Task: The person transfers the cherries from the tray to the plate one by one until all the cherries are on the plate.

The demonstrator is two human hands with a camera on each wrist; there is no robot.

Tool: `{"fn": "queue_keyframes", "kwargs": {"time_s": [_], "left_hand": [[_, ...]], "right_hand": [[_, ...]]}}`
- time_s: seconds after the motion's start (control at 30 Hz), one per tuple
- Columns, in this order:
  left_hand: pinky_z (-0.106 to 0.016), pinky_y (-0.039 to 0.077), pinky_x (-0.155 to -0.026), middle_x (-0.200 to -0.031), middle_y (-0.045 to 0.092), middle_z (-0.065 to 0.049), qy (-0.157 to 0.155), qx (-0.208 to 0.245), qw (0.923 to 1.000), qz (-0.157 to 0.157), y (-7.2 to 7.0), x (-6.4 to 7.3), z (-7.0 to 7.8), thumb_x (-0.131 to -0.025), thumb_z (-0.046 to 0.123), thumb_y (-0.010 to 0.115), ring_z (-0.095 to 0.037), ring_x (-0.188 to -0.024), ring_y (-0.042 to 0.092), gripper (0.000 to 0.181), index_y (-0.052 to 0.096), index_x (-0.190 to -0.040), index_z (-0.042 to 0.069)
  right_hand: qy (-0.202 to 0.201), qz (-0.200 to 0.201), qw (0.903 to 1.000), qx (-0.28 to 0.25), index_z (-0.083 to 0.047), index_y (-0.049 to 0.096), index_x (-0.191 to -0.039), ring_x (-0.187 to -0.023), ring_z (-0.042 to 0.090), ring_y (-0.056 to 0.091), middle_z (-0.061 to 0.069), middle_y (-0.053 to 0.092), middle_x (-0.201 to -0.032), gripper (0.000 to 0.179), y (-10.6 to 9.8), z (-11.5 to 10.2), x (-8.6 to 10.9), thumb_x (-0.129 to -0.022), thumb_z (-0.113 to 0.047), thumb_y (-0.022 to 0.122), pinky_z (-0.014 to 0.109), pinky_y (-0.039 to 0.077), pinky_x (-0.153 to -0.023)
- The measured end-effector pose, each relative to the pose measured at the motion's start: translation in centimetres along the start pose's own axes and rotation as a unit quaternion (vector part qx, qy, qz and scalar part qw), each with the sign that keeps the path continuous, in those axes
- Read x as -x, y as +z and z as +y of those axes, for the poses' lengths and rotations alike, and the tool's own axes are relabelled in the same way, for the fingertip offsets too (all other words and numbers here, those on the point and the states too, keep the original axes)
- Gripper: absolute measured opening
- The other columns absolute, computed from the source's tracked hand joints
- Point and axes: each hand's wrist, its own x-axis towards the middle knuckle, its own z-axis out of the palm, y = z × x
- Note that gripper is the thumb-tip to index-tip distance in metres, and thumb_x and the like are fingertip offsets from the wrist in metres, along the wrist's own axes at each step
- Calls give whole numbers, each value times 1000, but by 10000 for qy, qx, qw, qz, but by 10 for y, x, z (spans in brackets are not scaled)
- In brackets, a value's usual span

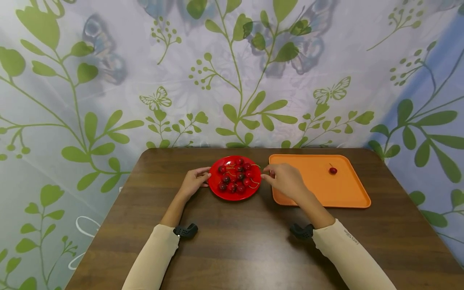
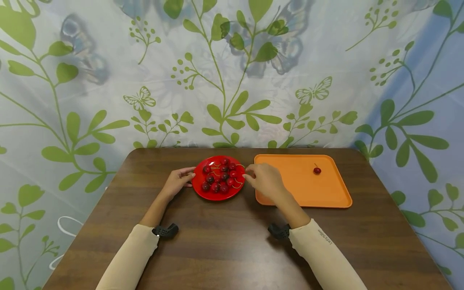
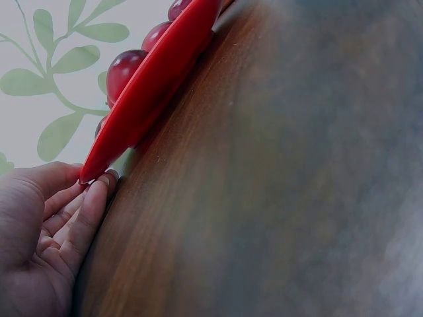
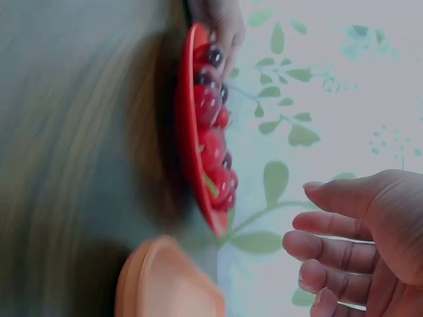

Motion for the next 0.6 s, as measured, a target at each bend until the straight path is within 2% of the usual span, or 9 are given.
{"fn": "queue_keyframes", "kwargs": {"time_s": [0.2, 0.6], "left_hand": [[-28, 63, -67, -109, 71, -20, -19, 38, 9999, 109, 1, 0, -2, -100, 13, 67, -14, -77, 70, 38, 63, -135, 0], [-28, 63, -68, -109, 71, -19, -113, 16, 9999, 79, 2, 1, 0, -100, 14, 67, -13, -76, 69, 40, 62, -137, -1]], "right_hand": [[140, 109, 9998, 56, -12, 78, -106, -62, 12, 56, -6, 66, -73, 22, -5, 22, 12, -93, -30, 76, 30, 46, -49], [372, 201, 9991, -23, -9, 78, -110, -63, 13, 56, 0, 70, -82, 27, -20, 56, 26, -95, -31, 73, 29, 46, -51]]}}
